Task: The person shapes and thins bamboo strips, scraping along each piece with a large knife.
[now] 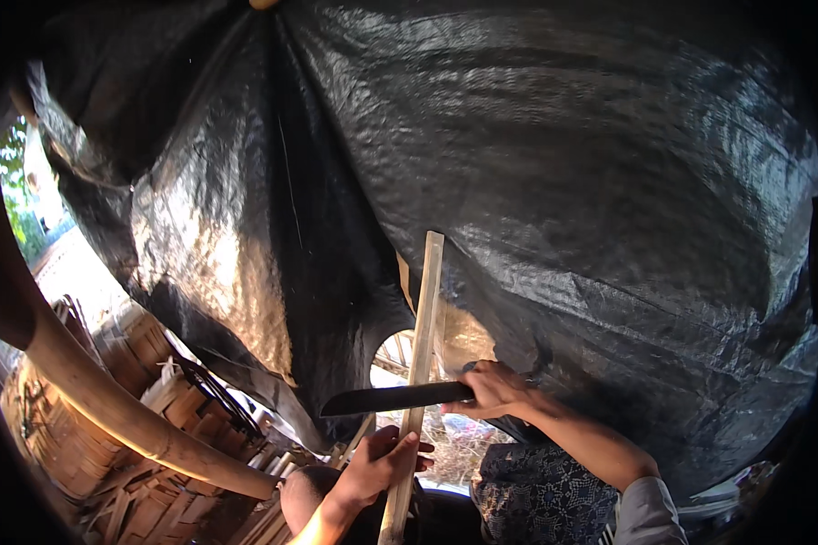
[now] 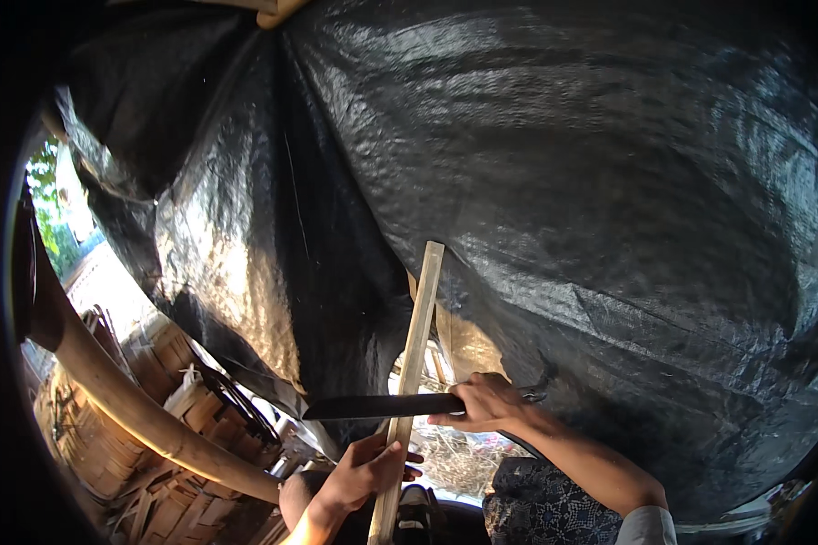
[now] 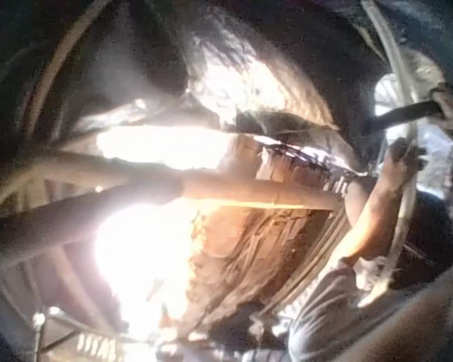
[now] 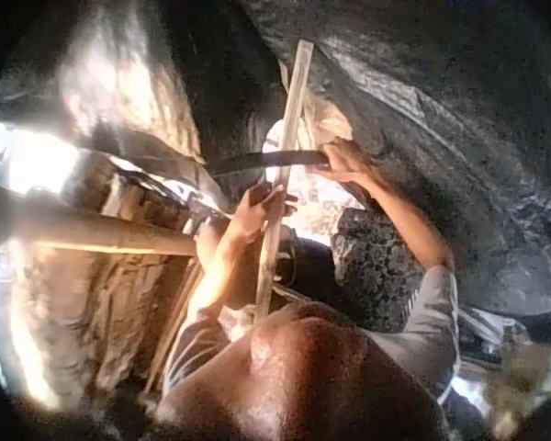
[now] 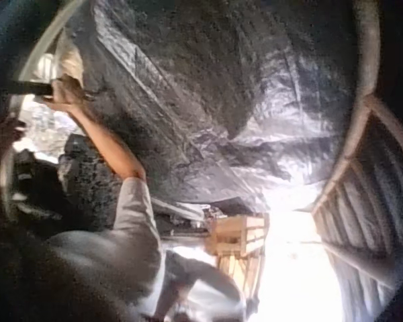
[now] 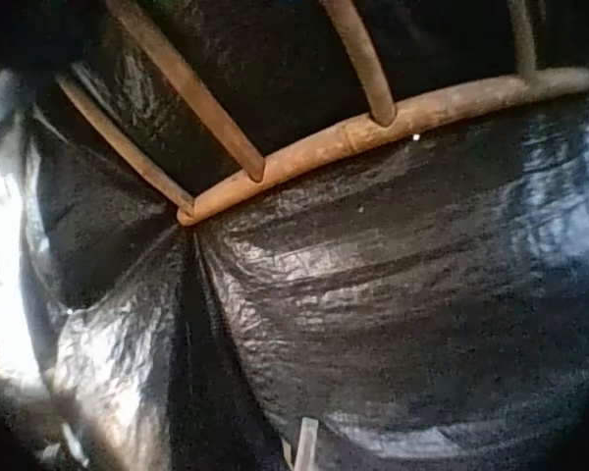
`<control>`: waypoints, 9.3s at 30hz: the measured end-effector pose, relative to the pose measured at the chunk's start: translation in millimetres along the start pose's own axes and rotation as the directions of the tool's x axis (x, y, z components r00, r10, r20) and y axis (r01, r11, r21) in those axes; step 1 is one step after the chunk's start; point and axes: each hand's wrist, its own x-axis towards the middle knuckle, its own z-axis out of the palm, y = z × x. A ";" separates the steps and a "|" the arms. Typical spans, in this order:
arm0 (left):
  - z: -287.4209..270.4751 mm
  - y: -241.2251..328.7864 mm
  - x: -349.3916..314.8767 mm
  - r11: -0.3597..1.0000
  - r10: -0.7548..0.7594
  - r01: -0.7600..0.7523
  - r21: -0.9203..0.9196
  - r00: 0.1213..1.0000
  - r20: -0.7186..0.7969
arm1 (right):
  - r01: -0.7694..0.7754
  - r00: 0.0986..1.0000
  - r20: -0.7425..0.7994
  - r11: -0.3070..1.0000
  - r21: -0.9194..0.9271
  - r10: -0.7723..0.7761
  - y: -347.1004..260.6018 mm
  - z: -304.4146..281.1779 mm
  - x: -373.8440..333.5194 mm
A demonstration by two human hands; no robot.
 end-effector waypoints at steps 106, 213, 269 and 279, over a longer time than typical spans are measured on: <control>18.2 -69.5 -26.4 0.830 0.256 -0.129 0.543 0.952 -0.165 | -0.019 1.000 0.001 0.998 -0.059 0.019 -6.4 17.7 -24.9; 26.7 -76.3 -15.6 0.679 0.344 -0.158 0.717 0.931 -0.121 | -0.626 0.773 -0.027 0.770 0.123 0.634 75.5 29.9 -26.8; 30.1 -175.7 -94.9 0.790 0.233 -0.200 0.580 0.972 0.018 | -0.447 0.864 -0.257 0.895 0.003 0.432 -51.0 103.1 -184.5; 25.6 -174.2 -102.1 0.846 0.153 -0.145 0.513 0.988 0.028 | -0.566 0.796 -0.171 0.814 0.130 0.581 -40.1 97.9 -196.4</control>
